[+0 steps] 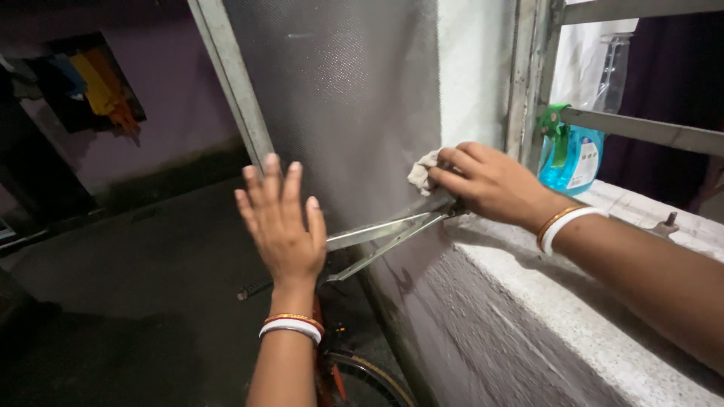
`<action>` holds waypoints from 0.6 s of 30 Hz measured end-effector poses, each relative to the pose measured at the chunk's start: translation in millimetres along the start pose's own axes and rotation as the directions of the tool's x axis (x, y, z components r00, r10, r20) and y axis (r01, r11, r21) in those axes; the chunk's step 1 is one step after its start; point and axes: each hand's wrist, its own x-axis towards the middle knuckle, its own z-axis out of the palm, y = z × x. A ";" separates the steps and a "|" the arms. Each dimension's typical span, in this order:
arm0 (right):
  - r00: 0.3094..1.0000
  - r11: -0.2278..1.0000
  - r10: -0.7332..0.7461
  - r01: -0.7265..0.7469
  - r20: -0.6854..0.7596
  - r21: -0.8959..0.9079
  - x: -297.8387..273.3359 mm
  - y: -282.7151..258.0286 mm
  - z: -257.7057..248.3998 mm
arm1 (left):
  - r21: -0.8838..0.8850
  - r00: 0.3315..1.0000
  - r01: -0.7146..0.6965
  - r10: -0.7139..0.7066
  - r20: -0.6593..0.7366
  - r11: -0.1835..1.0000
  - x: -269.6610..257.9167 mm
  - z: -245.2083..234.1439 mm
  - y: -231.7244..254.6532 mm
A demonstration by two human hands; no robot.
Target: The person wipes a metal window screen with a cloth, moving systematically across the surface to clean it. The person uses both hands to hold the screen and wipe it with a cloth.
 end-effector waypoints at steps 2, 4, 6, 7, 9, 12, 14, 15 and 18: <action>0.995 0.996 0.085 -0.086 -0.045 -0.010 3.5 11.0 -5.2 | 0.018 0.997 0.047 -0.046 -0.059 0.999 1.3 1.5 -7.0; 0.957 0.961 0.258 -0.268 -0.133 -0.064 3.5 24.1 -14.0 | -0.012 0.989 0.119 -0.119 -0.084 0.993 1.7 2.4 -13.8; 0.906 0.934 0.347 -0.357 -0.242 -0.001 5.1 27.8 -16.9 | -0.100 0.977 0.177 -0.188 -0.104 0.979 4.8 4.5 -20.3; 0.873 0.917 0.389 -0.397 -0.293 0.034 6.5 29.3 -18.3 | -0.173 0.969 0.200 -0.220 -0.109 0.964 6.7 6.4 -23.3; 0.856 0.901 0.433 -0.424 -0.283 0.095 13.8 19.5 -9.9 | -0.306 0.954 0.243 -0.284 -0.096 0.920 9.0 13.8 -26.6; 0.924 0.976 0.211 -0.214 -0.320 0.024 23.8 -3.1 -1.4 | -0.463 0.933 0.299 -0.358 -0.043 0.834 9.0 27.5 -26.8; 0.978 0.997 0.078 -0.079 -0.194 0.004 30.1 -18.5 2.4 | -0.548 0.921 0.323 -0.390 -0.007 0.771 6.9 34.7 -23.7; 0.992 1.000 0.011 -0.011 -0.127 0.002 31.7 -21.6 2.0 | -0.554 0.910 0.360 -0.414 0.030 0.750 5.7 36.3 -23.4; 0.994 0.999 -0.047 0.044 -0.103 -0.032 39.4 -17.2 -1.0 | -0.544 0.885 0.433 -0.452 0.107 0.719 5.1 35.3 -27.4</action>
